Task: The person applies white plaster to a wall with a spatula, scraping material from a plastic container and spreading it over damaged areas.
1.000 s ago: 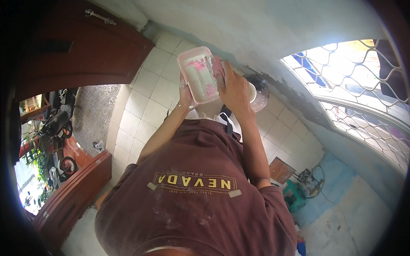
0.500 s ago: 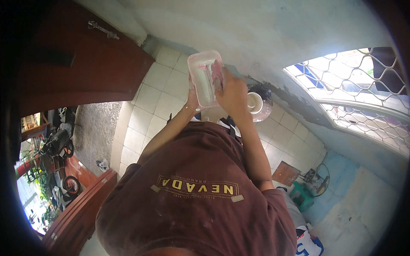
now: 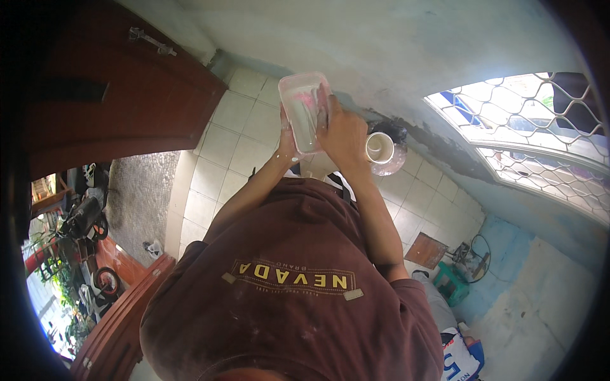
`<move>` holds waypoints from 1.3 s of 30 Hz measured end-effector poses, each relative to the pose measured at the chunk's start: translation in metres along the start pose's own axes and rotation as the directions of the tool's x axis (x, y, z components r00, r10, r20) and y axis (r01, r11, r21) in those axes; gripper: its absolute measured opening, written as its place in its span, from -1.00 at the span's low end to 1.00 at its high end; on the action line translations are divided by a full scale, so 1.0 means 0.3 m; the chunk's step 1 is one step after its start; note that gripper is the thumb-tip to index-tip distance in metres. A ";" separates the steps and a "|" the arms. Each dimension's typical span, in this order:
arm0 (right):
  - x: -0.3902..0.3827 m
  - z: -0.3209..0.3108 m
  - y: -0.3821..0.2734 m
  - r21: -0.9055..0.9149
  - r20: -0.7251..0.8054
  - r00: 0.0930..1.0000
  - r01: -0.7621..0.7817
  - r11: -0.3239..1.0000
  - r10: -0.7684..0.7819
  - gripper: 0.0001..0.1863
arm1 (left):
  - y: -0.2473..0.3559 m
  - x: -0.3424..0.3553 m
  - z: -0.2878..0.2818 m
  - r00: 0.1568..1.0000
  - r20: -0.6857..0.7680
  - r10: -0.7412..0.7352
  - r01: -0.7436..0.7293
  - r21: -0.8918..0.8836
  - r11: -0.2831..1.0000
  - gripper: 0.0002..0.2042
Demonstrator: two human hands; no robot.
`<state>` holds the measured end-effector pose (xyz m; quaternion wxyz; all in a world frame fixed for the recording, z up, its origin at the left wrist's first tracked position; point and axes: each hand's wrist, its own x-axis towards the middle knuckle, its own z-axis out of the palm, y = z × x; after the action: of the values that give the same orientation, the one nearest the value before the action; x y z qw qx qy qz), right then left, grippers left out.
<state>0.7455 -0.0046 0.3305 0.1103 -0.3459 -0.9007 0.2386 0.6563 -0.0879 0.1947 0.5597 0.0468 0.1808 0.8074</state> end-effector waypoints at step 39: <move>-0.054 0.085 0.008 -0.114 0.067 0.997 0.046 0.992 -0.039 -0.76 | 0.025 -0.052 -0.089 0.997 -0.052 -0.065 0.062 -0.048 0.997 -0.18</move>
<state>0.7495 -0.0229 0.3066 0.0659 -0.3245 -0.9233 0.1947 0.6479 -0.1110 0.1742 0.5810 0.0064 0.1786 0.7941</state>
